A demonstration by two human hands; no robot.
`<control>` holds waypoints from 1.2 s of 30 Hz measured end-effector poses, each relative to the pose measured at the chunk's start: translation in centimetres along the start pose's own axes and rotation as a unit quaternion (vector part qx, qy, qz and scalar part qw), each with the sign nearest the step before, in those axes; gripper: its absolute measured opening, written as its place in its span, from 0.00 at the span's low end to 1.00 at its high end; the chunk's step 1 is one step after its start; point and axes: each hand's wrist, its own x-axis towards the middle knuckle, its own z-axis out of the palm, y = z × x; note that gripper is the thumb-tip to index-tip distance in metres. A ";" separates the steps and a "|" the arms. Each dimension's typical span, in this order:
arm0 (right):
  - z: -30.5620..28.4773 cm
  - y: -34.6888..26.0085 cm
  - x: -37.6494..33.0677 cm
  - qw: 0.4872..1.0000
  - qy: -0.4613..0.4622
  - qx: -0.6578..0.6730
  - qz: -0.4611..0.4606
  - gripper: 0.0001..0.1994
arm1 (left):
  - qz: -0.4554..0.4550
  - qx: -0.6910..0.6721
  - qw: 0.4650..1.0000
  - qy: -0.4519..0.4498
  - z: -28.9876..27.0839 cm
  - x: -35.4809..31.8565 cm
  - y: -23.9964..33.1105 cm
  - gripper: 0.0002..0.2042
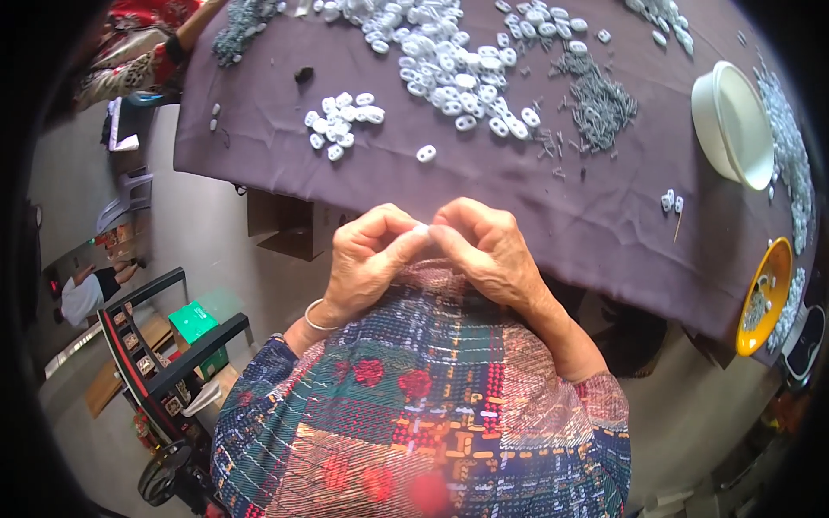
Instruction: The person gathers plastic pieces and springs on the table, then assembles plastic cord locks by inserting springs into the plastic parts by hand.
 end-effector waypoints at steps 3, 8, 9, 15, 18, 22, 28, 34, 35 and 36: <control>0.1 -0.1 0.2 1.000 0.019 -0.019 0.003 0.06 | -0.011 -0.018 0.999 0.026 0.6 0.4 0.4 0.03; 0.2 0.3 0.6 0.998 0.064 -0.010 -0.019 0.07 | 0.092 0.092 0.989 0.070 -0.4 2.4 -1.0 0.03; 0.4 0.1 0.6 0.995 0.098 0.006 -0.023 0.07 | 0.095 0.096 0.987 0.088 -0.8 3.1 -1.0 0.02; -0.8 0.7 0.6 0.976 0.150 -0.125 -0.099 0.06 | 0.247 0.408 0.859 0.189 -4.5 7.0 -1.9 0.03; -1.8 1.2 0.6 0.955 0.191 -0.171 -0.150 0.05 | 0.251 0.513 0.796 0.200 -6.2 8.4 -2.5 0.03; -3.4 1.2 0.1 0.905 0.277 -0.262 -0.190 0.04 | 0.207 0.514 0.804 0.214 -7.3 9.0 -2.8 0.05; -6.2 1.9 0.2 0.820 0.369 -0.373 -0.228 0.04 | 0.309 0.484 0.765 0.290 -5.7 10.1 -2.3 0.09; -7.7 1.8 0.9 0.781 0.393 -0.426 -0.233 0.04 | 0.343 0.425 0.827 0.136 0.8 10.7 -1.4 0.10; -8.0 1.9 1.0 0.780 0.395 -0.428 -0.229 0.04 | 0.346 0.424 0.826 0.134 1.8 11.3 -1.4 0.10; -8.1 1.9 1.0 0.780 0.395 -0.431 -0.225 0.04 | 0.362 0.426 0.821 0.116 2.7 11.8 -1.2 0.10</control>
